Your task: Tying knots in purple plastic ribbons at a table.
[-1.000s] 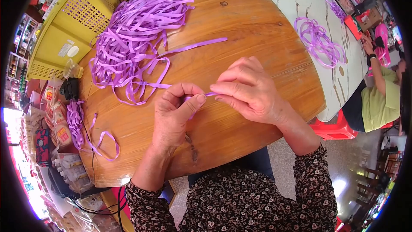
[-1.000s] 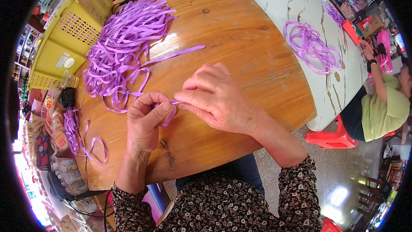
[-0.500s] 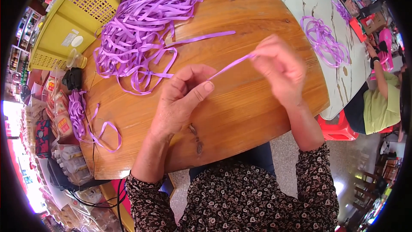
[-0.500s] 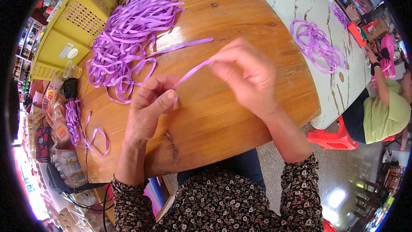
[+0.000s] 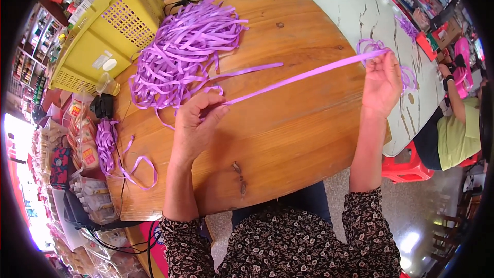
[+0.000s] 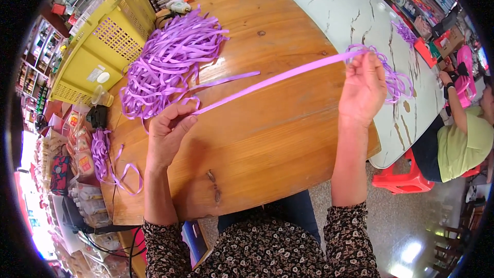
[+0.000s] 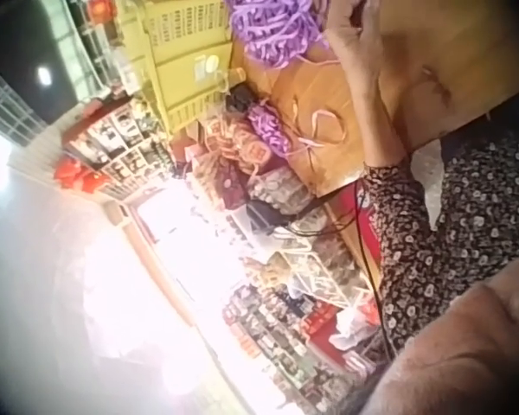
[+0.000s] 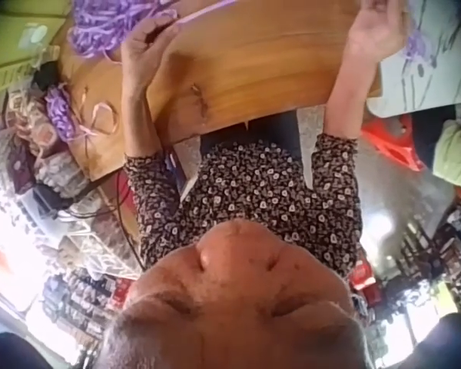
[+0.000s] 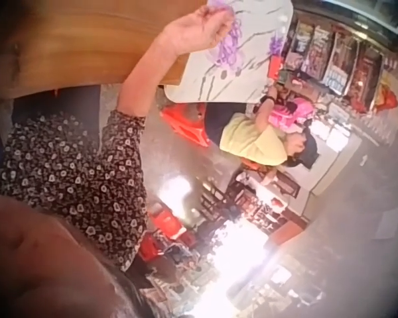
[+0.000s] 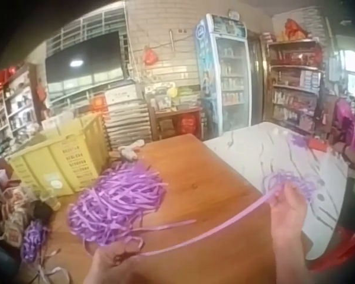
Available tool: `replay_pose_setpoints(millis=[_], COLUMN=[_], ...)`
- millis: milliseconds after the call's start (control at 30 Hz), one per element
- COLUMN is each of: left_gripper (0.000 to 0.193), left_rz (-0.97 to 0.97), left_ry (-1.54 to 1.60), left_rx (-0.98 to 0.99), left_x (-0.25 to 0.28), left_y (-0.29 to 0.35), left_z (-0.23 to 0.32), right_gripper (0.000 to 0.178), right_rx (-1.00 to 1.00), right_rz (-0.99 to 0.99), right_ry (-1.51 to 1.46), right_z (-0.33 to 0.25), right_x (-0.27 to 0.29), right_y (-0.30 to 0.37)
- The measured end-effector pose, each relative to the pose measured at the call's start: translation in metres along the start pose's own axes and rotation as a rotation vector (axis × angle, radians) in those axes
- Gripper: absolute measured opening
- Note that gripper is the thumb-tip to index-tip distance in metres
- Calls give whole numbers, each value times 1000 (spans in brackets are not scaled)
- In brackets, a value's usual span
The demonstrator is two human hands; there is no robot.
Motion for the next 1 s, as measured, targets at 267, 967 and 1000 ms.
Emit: replay_pose_setpoints(millis=[267,967,1000], left_gripper=[15,26,26], left_rz=[-20,-281,-308], left_ry=[185,-82,40], left_rx=[127,-188,-154], left_x=[8,-23,-24], left_y=[2,16,18], left_z=[13,40,39], right_gripper=[32,32,30], right_rx=[632,254,278], right_rz=[-258,-1280,-1251], right_ry=[1238,884,891], right_z=[1,55,55], right_x=[-41,-109,-113], right_y=[17,126,127])
Point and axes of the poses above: each hand's wrist, its own y-axis away from the middle knuckle, its own x-axis out of the back of the hand, z = x × y, the point moved 3 cm from there along -y, towards the middle knuckle, and after that the axes turned 15 degrees about -y, right-handed, at the moved point
